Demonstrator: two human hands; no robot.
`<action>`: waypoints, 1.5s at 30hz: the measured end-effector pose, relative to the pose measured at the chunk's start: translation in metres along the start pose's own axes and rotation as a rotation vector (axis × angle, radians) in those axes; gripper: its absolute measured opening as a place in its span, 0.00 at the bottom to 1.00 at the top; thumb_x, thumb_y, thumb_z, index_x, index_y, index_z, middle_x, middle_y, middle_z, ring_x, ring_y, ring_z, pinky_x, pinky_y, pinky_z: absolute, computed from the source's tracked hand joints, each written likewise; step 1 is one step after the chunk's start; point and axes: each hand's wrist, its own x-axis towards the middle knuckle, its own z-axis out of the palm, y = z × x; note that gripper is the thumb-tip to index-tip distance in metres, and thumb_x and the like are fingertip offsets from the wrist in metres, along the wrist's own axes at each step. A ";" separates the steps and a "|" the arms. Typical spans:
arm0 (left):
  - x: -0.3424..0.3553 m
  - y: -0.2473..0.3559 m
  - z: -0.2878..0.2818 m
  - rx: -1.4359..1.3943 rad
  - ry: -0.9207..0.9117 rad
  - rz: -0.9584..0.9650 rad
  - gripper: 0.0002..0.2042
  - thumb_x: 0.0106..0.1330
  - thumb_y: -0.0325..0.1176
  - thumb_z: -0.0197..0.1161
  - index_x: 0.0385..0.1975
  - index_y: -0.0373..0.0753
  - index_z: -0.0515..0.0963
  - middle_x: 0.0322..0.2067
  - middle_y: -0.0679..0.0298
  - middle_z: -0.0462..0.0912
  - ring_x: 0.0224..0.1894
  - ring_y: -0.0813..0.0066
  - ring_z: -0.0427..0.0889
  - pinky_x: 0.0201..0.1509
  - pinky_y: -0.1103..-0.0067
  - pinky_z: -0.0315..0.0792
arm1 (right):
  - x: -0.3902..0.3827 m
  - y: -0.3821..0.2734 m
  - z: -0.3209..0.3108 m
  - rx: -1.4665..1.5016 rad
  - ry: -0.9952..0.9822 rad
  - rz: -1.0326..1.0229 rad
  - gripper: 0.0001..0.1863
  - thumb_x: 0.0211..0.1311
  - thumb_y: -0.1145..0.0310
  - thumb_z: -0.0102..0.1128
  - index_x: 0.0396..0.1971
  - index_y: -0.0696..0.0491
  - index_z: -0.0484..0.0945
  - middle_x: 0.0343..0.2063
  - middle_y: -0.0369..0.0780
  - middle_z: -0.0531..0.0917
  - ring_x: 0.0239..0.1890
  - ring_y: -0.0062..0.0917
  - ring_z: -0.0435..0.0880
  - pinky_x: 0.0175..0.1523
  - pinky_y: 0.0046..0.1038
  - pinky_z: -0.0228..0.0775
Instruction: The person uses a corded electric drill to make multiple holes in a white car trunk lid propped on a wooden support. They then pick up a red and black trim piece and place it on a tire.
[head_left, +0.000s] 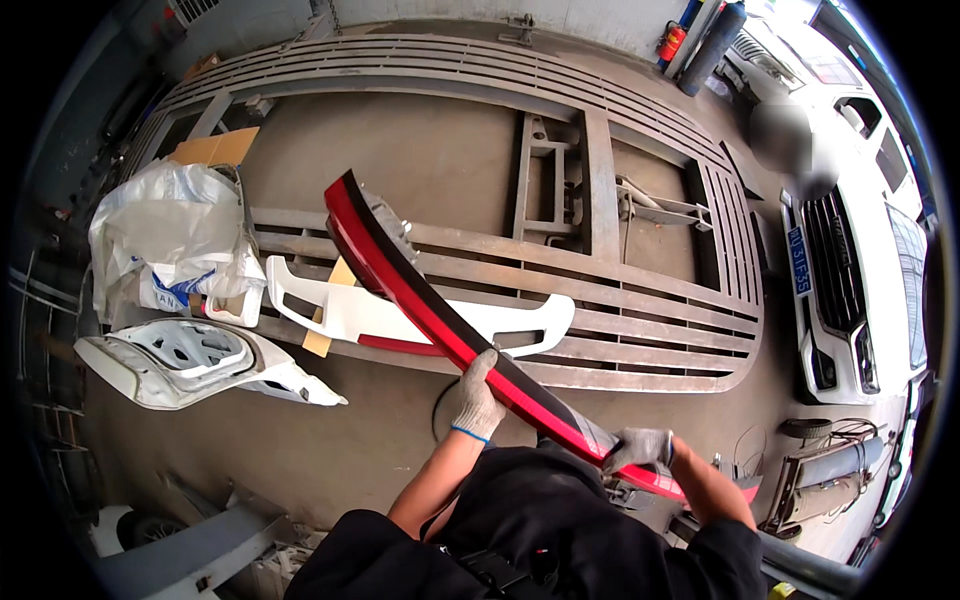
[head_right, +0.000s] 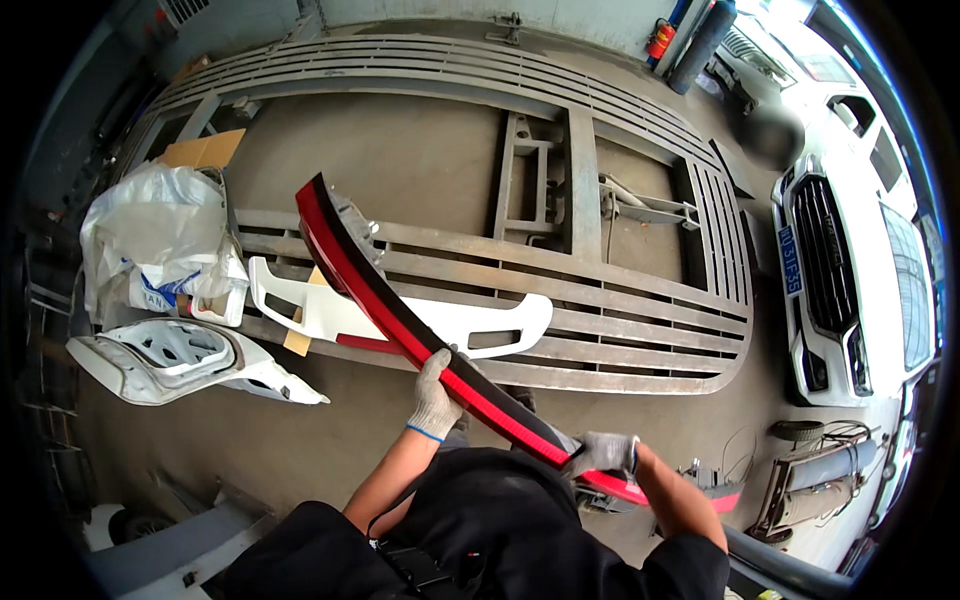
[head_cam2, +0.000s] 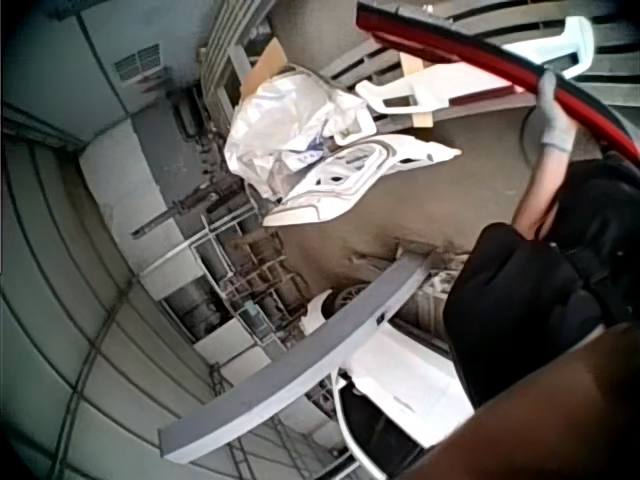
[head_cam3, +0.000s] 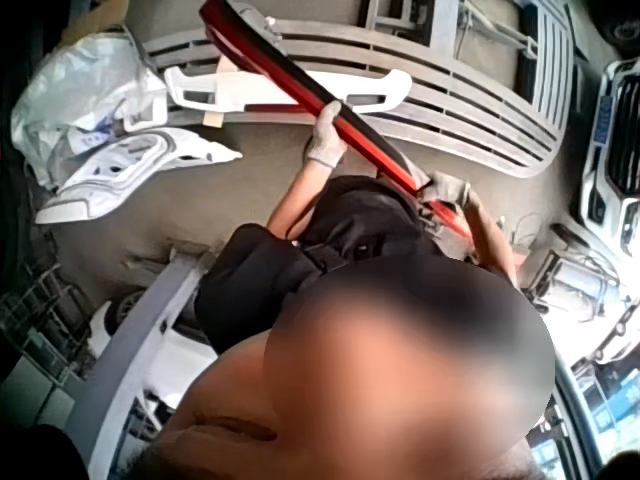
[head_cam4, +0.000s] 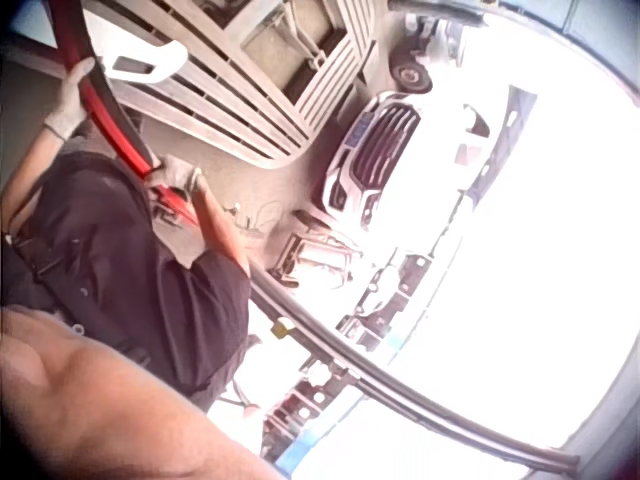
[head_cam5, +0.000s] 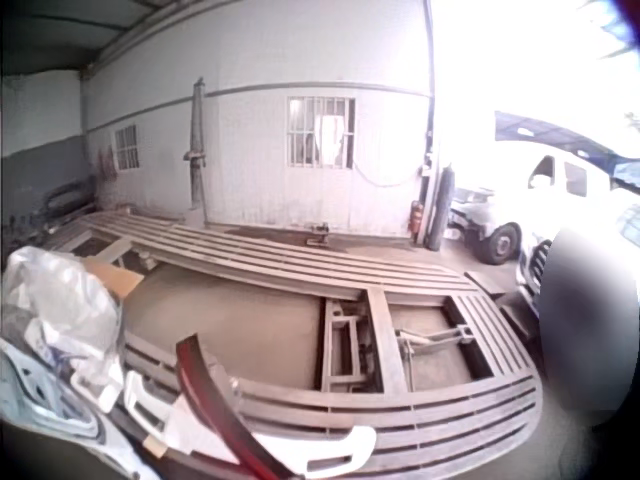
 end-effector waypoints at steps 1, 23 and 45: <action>-0.012 0.010 0.003 -0.012 -0.036 -0.026 0.13 0.66 0.37 0.63 0.46 0.40 0.74 0.36 0.59 0.81 0.38 0.61 0.83 0.48 0.63 0.79 | -0.007 -0.006 0.017 -0.043 0.076 -0.042 0.30 0.50 0.57 0.77 0.51 0.58 0.82 0.37 0.44 0.90 0.40 0.28 0.88 0.47 0.31 0.77; -0.093 -0.072 0.078 0.362 -0.520 -0.272 0.20 0.60 0.29 0.72 0.50 0.42 0.73 0.44 0.64 0.79 0.48 0.69 0.78 0.54 0.70 0.76 | -0.031 0.099 0.217 -0.294 1.194 0.363 0.33 0.52 0.43 0.69 0.46 0.56 0.75 0.39 0.47 0.85 0.42 0.40 0.86 0.47 0.41 0.78; -0.113 -0.175 0.036 0.690 -0.703 -0.727 0.22 0.57 0.21 0.67 0.52 0.38 0.73 0.46 0.59 0.81 0.53 0.65 0.78 0.62 0.65 0.73 | 0.065 0.226 0.349 0.114 1.630 0.542 0.34 0.39 0.56 0.72 0.50 0.54 0.74 0.39 0.45 0.81 0.43 0.42 0.80 0.54 0.41 0.70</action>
